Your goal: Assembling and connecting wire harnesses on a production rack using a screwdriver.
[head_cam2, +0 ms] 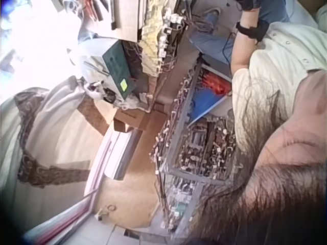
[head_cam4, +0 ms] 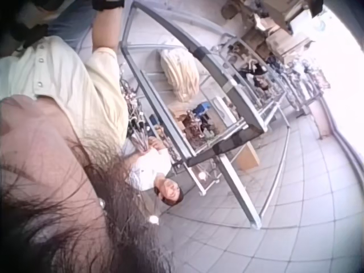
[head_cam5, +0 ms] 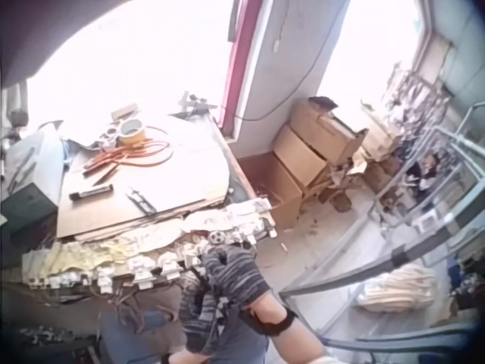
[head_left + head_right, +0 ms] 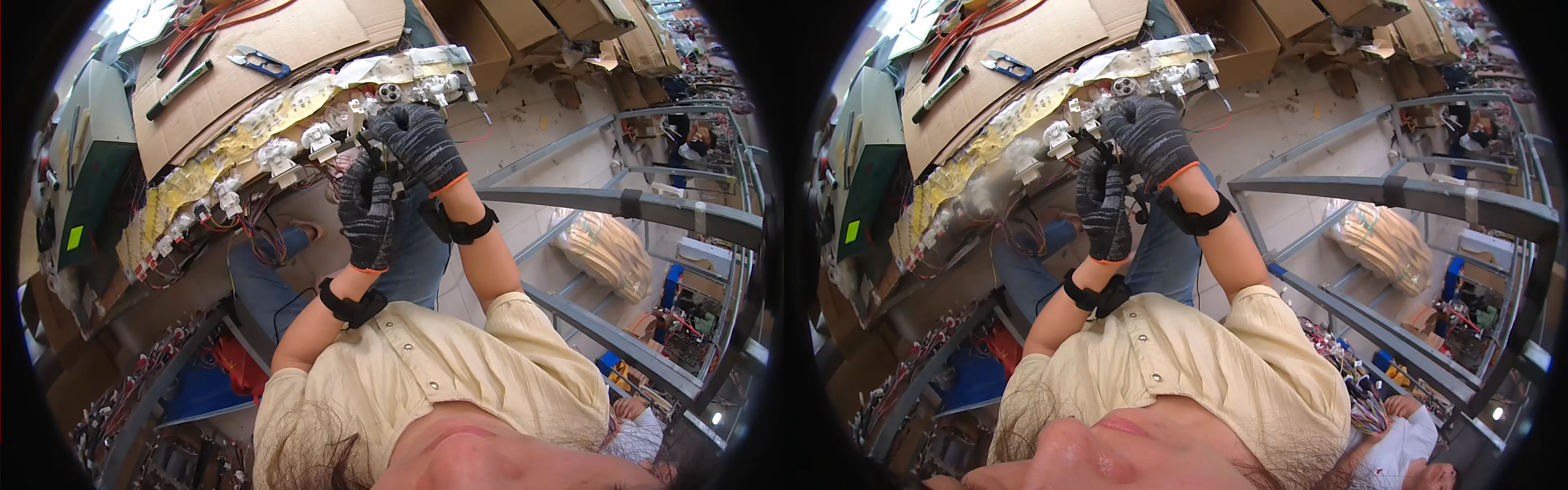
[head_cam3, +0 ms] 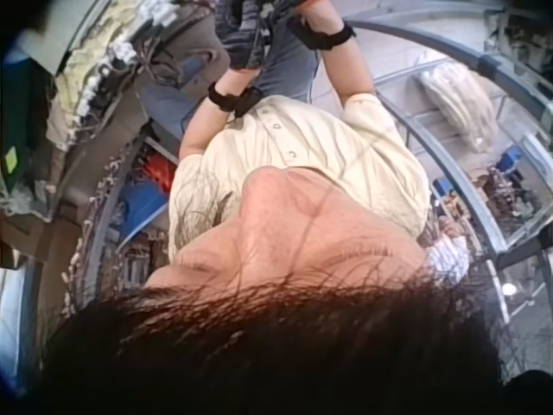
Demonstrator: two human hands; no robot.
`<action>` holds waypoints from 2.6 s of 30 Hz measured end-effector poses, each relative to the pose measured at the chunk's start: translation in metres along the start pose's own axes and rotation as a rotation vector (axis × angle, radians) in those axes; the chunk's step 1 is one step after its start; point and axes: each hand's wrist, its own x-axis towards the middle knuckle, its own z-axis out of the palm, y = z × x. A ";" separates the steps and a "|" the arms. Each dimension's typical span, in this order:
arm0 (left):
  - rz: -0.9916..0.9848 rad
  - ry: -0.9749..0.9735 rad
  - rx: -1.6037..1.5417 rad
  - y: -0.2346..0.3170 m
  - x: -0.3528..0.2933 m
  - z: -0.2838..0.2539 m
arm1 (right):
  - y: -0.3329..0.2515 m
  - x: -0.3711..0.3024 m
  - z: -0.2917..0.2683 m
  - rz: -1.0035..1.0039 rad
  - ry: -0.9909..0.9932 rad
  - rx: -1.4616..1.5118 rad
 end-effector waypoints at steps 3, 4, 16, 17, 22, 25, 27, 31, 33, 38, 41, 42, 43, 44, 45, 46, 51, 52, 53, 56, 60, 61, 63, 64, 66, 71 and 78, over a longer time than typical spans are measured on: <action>0.008 -0.033 0.013 0.001 0.002 -0.002 | 0.000 0.000 -0.001 0.005 0.004 0.047; 0.006 -0.040 0.011 0.001 0.002 -0.002 | 0.004 0.003 -0.002 0.006 0.001 0.015; 0.364 -0.299 0.580 0.020 0.018 -0.005 | -0.005 -0.040 0.000 -0.441 0.491 -0.033; 0.315 -0.354 0.611 0.016 0.022 -0.005 | 0.008 -0.029 -0.001 -0.299 0.449 0.070; 0.198 -0.413 0.576 0.007 0.028 -0.007 | 0.004 -0.004 -0.007 -0.331 0.473 -0.215; 0.124 -0.452 0.585 0.005 0.029 -0.009 | 0.001 -0.003 -0.008 -0.336 0.424 -0.194; 0.196 -0.434 0.568 0.004 0.029 -0.010 | -0.001 -0.002 -0.009 -0.303 0.397 -0.180; 0.225 -0.430 0.582 0.005 0.029 -0.009 | 0.001 -0.001 -0.011 -0.402 0.396 -0.299; 0.174 -0.418 0.511 0.003 0.028 -0.010 | -0.003 -0.001 -0.009 -0.464 0.411 -0.368; 0.074 -0.502 0.639 0.018 0.028 -0.012 | -0.010 0.000 -0.006 -0.539 0.380 -0.732; 0.109 -0.524 0.590 0.016 0.027 -0.016 | -0.009 0.005 0.013 -0.523 0.386 -1.109; 0.179 -0.525 0.619 0.010 0.024 -0.024 | -0.010 0.004 0.019 -0.531 0.377 -1.099; 0.376 -0.533 0.680 -0.003 0.020 -0.033 | -0.013 0.003 0.025 -0.553 0.364 -1.280; 0.376 -0.523 0.697 0.008 0.012 -0.035 | -0.011 0.006 0.029 -0.570 0.358 -1.461; 0.425 -0.408 0.636 0.026 -0.002 -0.040 | -0.005 0.009 0.031 -0.572 0.359 -1.499; 0.481 -0.288 0.576 0.039 -0.016 -0.049 | 0.005 0.012 0.026 -0.637 0.394 -1.492; -0.763 0.058 -0.104 0.022 -0.059 -0.192 | 0.009 0.027 0.013 -0.595 0.371 -1.508; -0.859 0.166 -0.202 0.010 -0.068 -0.225 | 0.005 0.025 0.018 -0.588 0.379 -1.441; -0.746 0.195 -0.174 0.001 -0.074 -0.252 | 0.005 0.025 0.020 -0.568 0.394 -1.367; -0.014 0.176 0.216 -0.026 -0.068 -0.307 | -0.001 0.024 0.018 -0.535 0.434 -1.254; 0.350 0.315 0.704 0.023 -0.033 -0.315 | -0.019 0.016 0.020 -0.255 0.337 -1.242; 0.358 0.300 0.708 0.029 -0.022 -0.316 | -0.016 0.020 0.024 -0.232 0.339 -1.278; 0.496 0.177 0.729 0.041 -0.002 -0.306 | -0.013 0.023 0.026 -0.233 0.343 -1.293; 0.501 0.166 0.725 0.049 0.006 -0.298 | -0.011 0.024 0.025 -0.242 0.337 -1.311; 0.684 0.204 1.255 0.071 0.018 -0.276 | -0.008 0.024 0.022 -0.245 0.358 -1.298; 0.769 0.315 1.231 0.080 0.027 -0.247 | -0.006 0.026 0.022 -0.284 0.384 -1.272; 0.549 0.409 1.246 0.102 0.023 -0.220 | -0.011 0.015 0.023 -0.530 0.492 -1.307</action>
